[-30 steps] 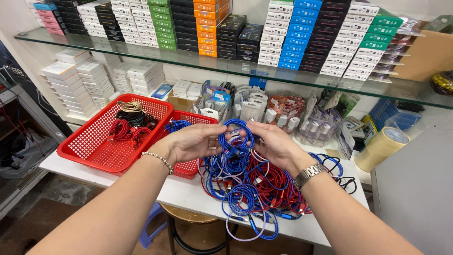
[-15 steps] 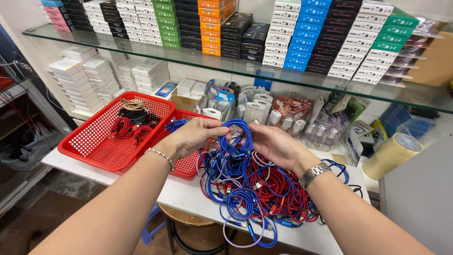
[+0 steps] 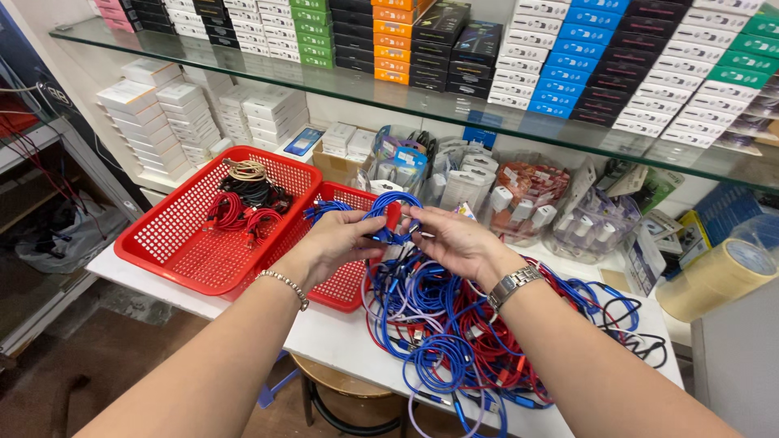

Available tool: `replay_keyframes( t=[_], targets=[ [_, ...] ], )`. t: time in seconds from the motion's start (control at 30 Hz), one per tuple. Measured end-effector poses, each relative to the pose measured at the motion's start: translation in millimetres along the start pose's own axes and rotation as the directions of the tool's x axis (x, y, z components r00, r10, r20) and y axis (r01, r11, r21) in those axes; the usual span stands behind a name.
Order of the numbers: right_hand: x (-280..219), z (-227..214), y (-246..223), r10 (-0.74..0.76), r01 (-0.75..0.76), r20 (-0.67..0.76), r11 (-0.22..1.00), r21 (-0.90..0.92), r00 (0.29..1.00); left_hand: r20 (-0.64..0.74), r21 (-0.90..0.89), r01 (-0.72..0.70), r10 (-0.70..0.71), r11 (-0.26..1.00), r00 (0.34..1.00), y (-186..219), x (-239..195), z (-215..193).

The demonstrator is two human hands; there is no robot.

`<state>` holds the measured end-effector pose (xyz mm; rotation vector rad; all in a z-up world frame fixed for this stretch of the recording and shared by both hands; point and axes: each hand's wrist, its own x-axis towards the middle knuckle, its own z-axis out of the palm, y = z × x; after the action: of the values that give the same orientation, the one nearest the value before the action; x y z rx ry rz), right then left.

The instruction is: The person untangles and coils various colored USB cables from a large pile on a table. They separate the cables by color and place the coiled bundles into two red plastic baskets. The process involves handling red, blue, white, and black cables.

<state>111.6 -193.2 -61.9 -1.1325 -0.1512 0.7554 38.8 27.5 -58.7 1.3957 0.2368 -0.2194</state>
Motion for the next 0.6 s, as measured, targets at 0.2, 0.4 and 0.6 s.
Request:
replay_keyframes(
  t=[0.2, 0.4, 0.6],
  targets=[
    [47, 28, 21, -0.018, 0.022, -0.138, 0.999, 0.032, 0.990, -0.081, 0.043, 0.002, 0.001, 0.999, 0.997, 9, 38, -58],
    [120, 24, 66, -0.019, -0.029, -0.336, 0.990, -0.137, 0.942, -0.189, 0.285, -0.030, 0.087, 0.958, 0.978, 3, 80, -92],
    [131, 9, 75, -0.247, -0.200, -0.584, 0.780, -0.593, 0.773, -0.046, 0.453, -0.089, 0.123, 0.887, 0.991, -15, 118, -86]
  ],
)
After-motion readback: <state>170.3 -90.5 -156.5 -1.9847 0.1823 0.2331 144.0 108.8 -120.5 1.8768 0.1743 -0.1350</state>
